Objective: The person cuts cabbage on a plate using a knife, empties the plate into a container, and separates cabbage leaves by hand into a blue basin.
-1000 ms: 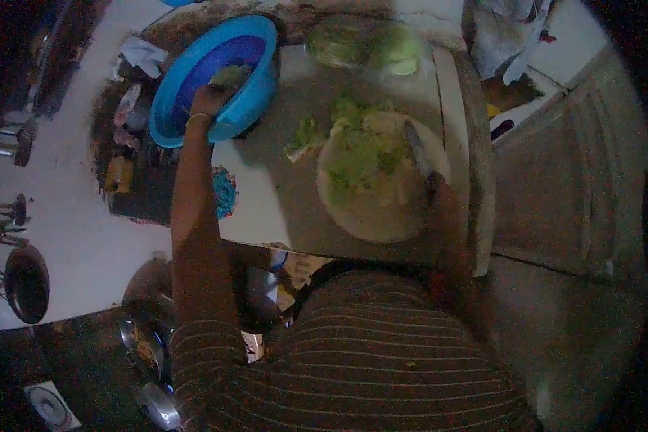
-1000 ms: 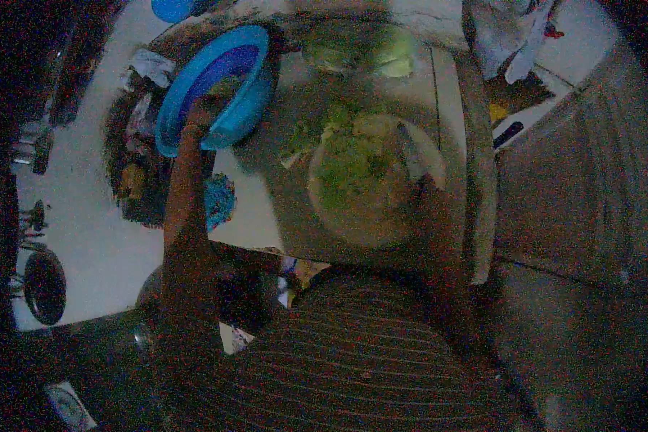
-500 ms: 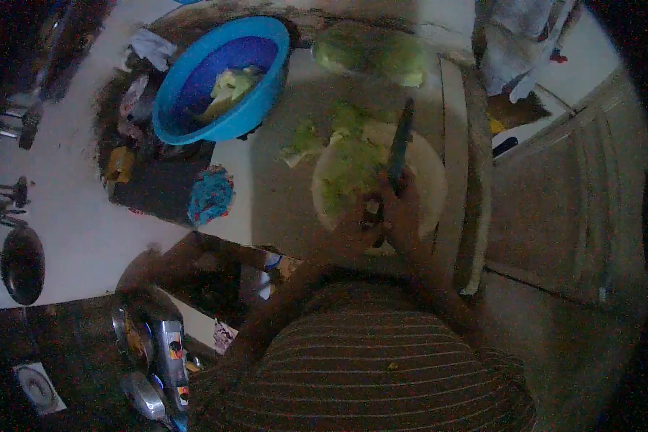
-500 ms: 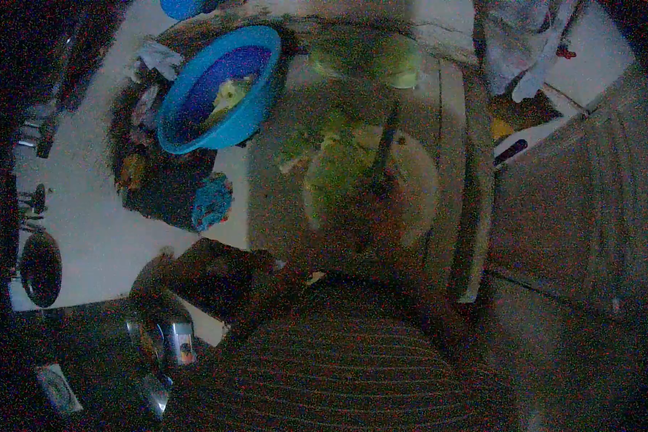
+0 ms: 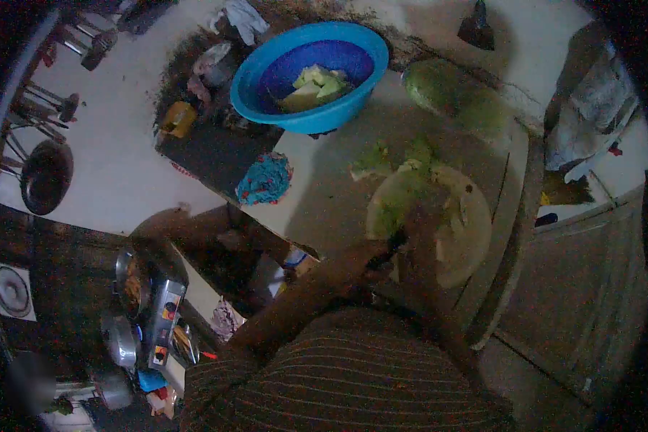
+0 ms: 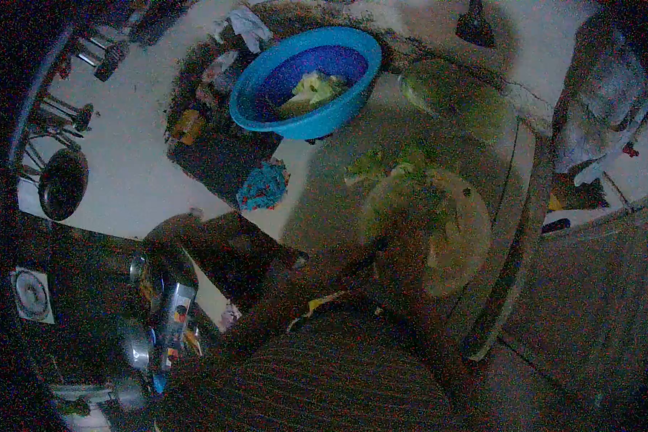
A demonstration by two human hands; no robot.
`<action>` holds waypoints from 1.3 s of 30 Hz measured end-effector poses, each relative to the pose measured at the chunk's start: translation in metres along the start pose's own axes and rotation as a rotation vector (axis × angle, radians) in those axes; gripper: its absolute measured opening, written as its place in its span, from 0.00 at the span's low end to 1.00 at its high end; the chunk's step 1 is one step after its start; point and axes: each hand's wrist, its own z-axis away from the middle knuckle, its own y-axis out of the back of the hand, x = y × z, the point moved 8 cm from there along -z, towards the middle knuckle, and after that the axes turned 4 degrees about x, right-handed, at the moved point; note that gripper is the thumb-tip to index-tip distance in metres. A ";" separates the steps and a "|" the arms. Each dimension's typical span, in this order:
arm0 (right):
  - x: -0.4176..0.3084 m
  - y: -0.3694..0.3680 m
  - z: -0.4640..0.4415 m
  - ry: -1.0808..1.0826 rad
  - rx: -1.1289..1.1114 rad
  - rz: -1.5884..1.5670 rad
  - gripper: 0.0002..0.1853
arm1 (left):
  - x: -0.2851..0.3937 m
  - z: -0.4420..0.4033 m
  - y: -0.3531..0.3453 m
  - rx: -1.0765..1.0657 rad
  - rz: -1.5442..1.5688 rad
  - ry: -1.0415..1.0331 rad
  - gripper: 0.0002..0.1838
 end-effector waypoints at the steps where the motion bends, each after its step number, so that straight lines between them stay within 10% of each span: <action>1: -0.005 -0.003 -0.005 0.067 -0.010 0.095 0.28 | -0.003 0.011 -0.010 -0.178 0.118 0.091 0.17; 2: -0.009 -0.005 -0.005 0.129 -0.010 0.188 0.28 | -0.006 0.026 -0.019 -0.347 0.216 0.201 0.17; 5: -0.017 -0.004 -0.017 0.255 0.006 0.394 0.29 | 0.026 0.050 -0.004 0.193 -1.279 -0.427 0.16; 8: -0.009 0.012 -0.037 0.229 0.057 0.560 0.30 | -0.019 0.078 0.022 0.002 0.139 0.268 0.17; 11: 0.018 0.026 -0.054 0.180 0.101 0.759 0.31 | 0.022 0.115 0.043 0.426 -1.305 -0.752 0.17; 14: 0.041 0.037 -0.056 0.115 0.127 0.984 0.30 | 0.049 0.137 0.030 0.351 -1.075 -0.550 0.17; 17: 0.082 0.072 -0.062 -0.100 0.135 1.229 0.28 | 0.035 0.146 0.070 0.500 -0.148 -0.133 0.16; 22: 0.176 0.097 -0.036 -0.540 0.173 1.082 0.28 | 0.085 0.125 0.102 0.656 -0.567 -0.435 0.18; 25: 0.164 0.051 -0.019 -0.060 0.232 1.014 0.29 | 0.109 0.084 0.138 0.713 -0.943 -0.508 0.19; 28: 0.085 0.014 -0.026 -0.141 0.337 0.960 0.29 | 0.134 0.035 0.168 0.652 -1.125 -0.594 0.19; 31: 0.030 0.010 -0.030 -0.193 0.546 -0.363 0.26 | 0.162 -0.002 0.174 0.467 -1.025 -0.693 0.18; 34: 0.058 0.037 -0.033 -0.679 0.564 0.338 0.20 | 0.183 -0.037 0.171 0.343 -0.947 -0.739 0.18; 39: 0.058 0.086 -0.079 -0.195 0.711 0.517 0.20 | 0.204 -0.059 0.170 0.247 -0.853 -0.762 0.18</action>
